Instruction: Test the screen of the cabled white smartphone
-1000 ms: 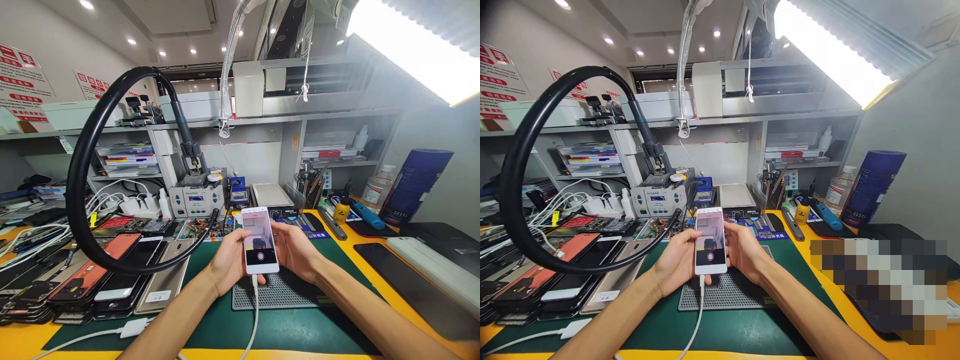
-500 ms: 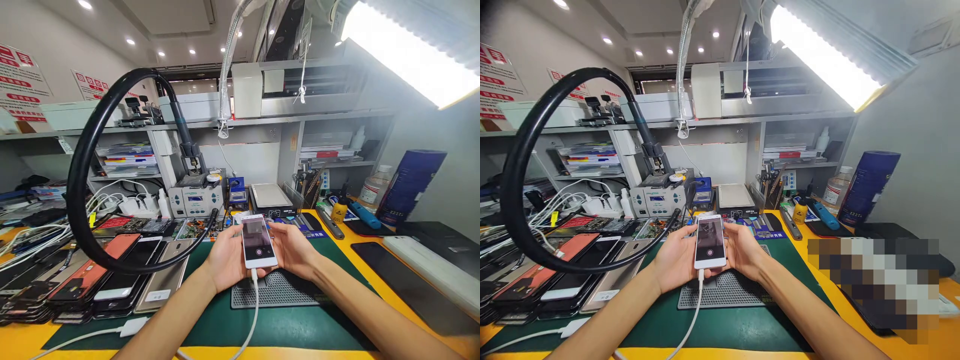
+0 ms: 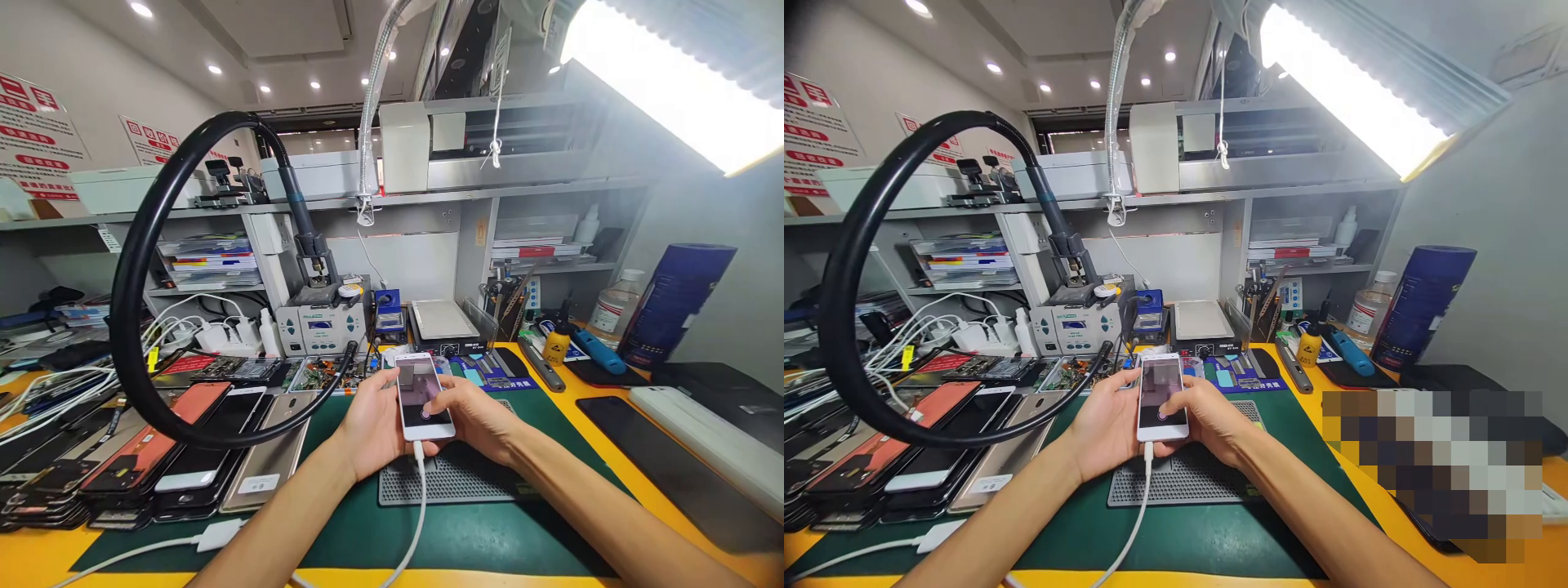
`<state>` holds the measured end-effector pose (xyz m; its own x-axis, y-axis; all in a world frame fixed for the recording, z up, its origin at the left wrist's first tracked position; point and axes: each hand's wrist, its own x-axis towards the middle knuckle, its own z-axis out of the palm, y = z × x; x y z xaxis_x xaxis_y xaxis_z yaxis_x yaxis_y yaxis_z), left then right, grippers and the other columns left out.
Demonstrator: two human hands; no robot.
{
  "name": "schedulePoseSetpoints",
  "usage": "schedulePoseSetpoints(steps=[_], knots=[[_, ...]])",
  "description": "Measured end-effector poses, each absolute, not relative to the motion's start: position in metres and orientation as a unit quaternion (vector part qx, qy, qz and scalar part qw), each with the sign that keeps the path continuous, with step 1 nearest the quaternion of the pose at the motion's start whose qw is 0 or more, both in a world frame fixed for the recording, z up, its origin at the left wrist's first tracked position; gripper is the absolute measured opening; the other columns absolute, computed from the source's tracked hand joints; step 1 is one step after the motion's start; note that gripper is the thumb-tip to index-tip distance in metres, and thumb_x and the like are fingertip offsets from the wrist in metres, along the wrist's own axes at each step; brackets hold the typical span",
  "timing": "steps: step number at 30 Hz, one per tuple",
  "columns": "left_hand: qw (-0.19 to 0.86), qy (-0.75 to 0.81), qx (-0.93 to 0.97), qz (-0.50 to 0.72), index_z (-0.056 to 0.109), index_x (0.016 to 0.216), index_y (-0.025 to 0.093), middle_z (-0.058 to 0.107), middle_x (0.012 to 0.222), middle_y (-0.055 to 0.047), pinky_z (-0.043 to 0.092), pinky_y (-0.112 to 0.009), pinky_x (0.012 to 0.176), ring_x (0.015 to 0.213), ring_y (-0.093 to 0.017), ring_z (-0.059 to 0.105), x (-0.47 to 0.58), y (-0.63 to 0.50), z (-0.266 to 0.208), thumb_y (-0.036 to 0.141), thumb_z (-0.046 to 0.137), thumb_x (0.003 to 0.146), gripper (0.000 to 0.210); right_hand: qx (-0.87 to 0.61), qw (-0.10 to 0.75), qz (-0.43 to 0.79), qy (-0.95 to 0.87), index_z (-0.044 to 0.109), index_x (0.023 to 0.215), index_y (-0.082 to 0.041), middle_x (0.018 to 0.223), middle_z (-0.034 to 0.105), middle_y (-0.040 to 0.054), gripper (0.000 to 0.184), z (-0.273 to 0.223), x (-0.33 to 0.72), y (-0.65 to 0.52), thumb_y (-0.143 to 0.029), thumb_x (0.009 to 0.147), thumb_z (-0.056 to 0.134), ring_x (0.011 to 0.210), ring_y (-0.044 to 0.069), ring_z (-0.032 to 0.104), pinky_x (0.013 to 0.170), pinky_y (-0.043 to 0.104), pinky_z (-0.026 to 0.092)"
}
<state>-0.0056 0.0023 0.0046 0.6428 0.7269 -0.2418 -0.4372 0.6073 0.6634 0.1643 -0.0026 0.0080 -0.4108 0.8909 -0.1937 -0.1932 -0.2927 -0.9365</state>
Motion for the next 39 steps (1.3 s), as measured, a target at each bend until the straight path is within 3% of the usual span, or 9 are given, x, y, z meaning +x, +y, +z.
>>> schedulePoseSetpoints(steps=[4, 10, 28, 39], knots=[[0.863, 0.246, 0.287, 0.335, 0.06, 0.121, 0.008, 0.065, 0.094, -0.014, 0.057, -0.039, 0.053, 0.071, -0.028, 0.068, -0.005, 0.002, 0.003, 0.048, 0.038, 0.096, 0.053, -0.392, 0.385, 0.69, -0.47, 0.058, 0.088, -0.017, 0.071, 0.06, -0.001, 0.03, 0.002, 0.164, -0.001, -0.01, 0.059, 0.066, 0.058, 0.013, 0.057, 0.051, 0.024, 0.046], [0.862, 0.251, 0.284, 0.337, 0.059, 0.122, 0.008, 0.064, 0.087, -0.012, 0.056, -0.04, 0.053, 0.07, -0.029, 0.068, -0.005, 0.002, 0.004, 0.049, 0.038, 0.095, 0.053, -0.389, 0.384, 0.702, -0.456, 0.059, 0.097, -0.017, 0.079, 0.063, 0.001, 0.036, 0.004, 0.165, -0.002, -0.011, 0.061, 0.064, 0.063, 0.014, 0.06, 0.056, 0.027, 0.05], [0.862, 0.248, 0.284, 0.339, 0.058, 0.121, 0.009, 0.064, 0.088, -0.013, 0.055, -0.041, 0.053, 0.071, -0.031, 0.069, -0.004, 0.003, 0.002, 0.048, 0.04, 0.095, 0.05, -0.385, 0.387, 0.718, -0.433, 0.06, 0.092, -0.018, 0.076, 0.064, 0.0006, 0.035, 0.012, 0.166, -0.005, -0.01, 0.058, 0.058, 0.063, 0.016, 0.061, 0.059, 0.03, 0.053], [0.861, 0.243, 0.292, 0.337, 0.059, 0.119, 0.009, 0.067, 0.093, -0.016, 0.055, -0.038, 0.052, 0.073, -0.03, 0.069, -0.004, 0.002, 0.004, 0.047, 0.038, 0.095, 0.05, -0.394, 0.382, 0.717, -0.431, 0.056, 0.092, -0.02, 0.07, 0.062, 0.0005, 0.035, 0.02, 0.163, -0.009, -0.013, 0.058, 0.058, 0.058, 0.017, 0.059, 0.053, 0.03, 0.052]])
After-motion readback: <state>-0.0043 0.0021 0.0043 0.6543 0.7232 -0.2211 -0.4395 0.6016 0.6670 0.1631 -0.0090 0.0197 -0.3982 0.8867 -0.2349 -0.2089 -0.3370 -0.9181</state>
